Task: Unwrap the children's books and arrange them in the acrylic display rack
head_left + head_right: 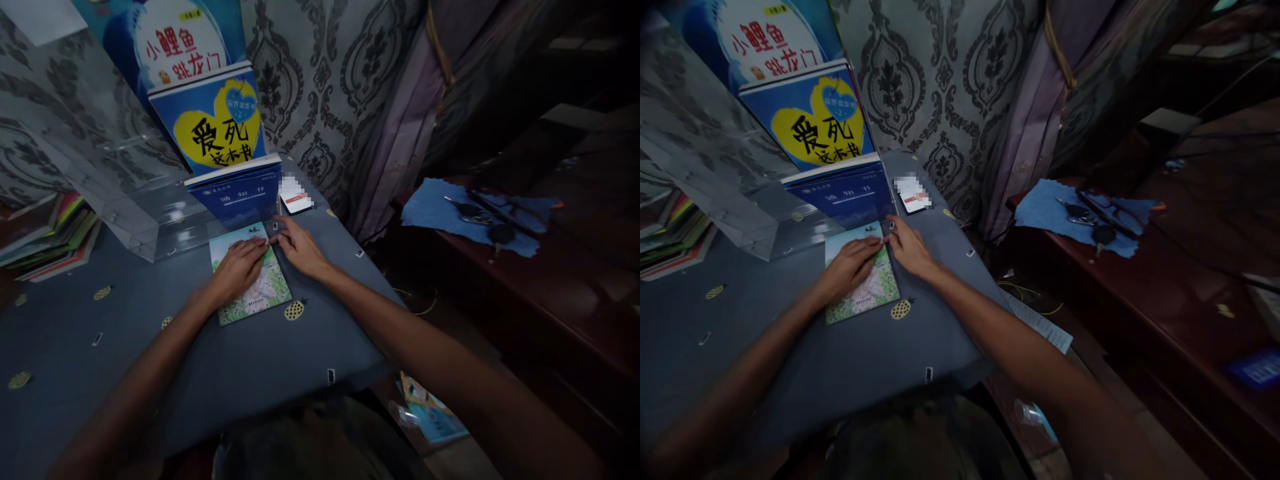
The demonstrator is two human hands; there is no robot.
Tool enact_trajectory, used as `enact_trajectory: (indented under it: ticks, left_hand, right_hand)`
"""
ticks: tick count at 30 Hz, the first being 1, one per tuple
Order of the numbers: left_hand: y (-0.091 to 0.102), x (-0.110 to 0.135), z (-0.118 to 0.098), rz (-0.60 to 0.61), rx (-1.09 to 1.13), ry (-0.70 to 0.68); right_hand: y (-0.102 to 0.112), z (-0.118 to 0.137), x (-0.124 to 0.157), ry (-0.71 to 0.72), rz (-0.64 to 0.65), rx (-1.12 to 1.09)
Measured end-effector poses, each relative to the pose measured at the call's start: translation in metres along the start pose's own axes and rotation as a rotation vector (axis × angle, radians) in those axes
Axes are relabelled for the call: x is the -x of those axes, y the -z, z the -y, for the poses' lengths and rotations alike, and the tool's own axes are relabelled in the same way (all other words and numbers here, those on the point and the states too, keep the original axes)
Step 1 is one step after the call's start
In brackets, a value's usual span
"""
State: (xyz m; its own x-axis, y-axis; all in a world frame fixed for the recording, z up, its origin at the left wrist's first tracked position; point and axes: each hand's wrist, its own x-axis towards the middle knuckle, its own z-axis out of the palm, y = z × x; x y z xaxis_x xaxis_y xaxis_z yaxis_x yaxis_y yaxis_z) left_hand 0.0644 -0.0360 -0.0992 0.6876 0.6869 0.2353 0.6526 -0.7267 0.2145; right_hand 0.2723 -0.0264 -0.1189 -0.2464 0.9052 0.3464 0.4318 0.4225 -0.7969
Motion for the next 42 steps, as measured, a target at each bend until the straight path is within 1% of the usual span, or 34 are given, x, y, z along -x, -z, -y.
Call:
enact_trajectory:
  ticks: [3, 9, 12, 16, 22, 27, 31, 38, 42]
  left_hand:
    - [0.005, 0.014, -0.014, 0.03, 0.012, -0.055]
    - [0.013, 0.035, -0.042, 0.153, 0.074, -0.176]
    - [0.012, 0.041, -0.048, 0.149, 0.078, -0.212]
    - [0.01, 0.043, -0.049, 0.125, 0.056, -0.218]
    - [0.01, 0.049, -0.051, 0.097, -0.003, -0.242]
    - [0.007, 0.053, -0.05, 0.1, -0.042, -0.262]
    - [0.006, 0.054, -0.05, 0.073, -0.062, -0.272]
    - [0.005, 0.054, -0.049, 0.057, -0.037, -0.268]
    - [0.007, 0.055, -0.048, 0.061, 0.02, -0.25]
  right_hand:
    - [0.0, 0.002, 0.0, -0.016, 0.008, 0.016]
    - [0.001, 0.008, -0.001, -0.055, 0.027, 0.011]
    - [0.002, 0.009, -0.002, -0.065, 0.037, 0.023]
    - [0.002, 0.01, -0.001, -0.05, 0.043, 0.064]
    - [-0.001, 0.011, 0.001, 0.02, 0.056, 0.126]
    - [-0.003, 0.012, 0.002, 0.054, 0.063, 0.157]
    - [-0.003, 0.012, 0.003, 0.099, 0.07, 0.181]
    - [-0.002, 0.012, 0.006, 0.148, 0.143, 0.269]
    - [-0.003, 0.01, 0.006, 0.158, 0.138, 0.277]
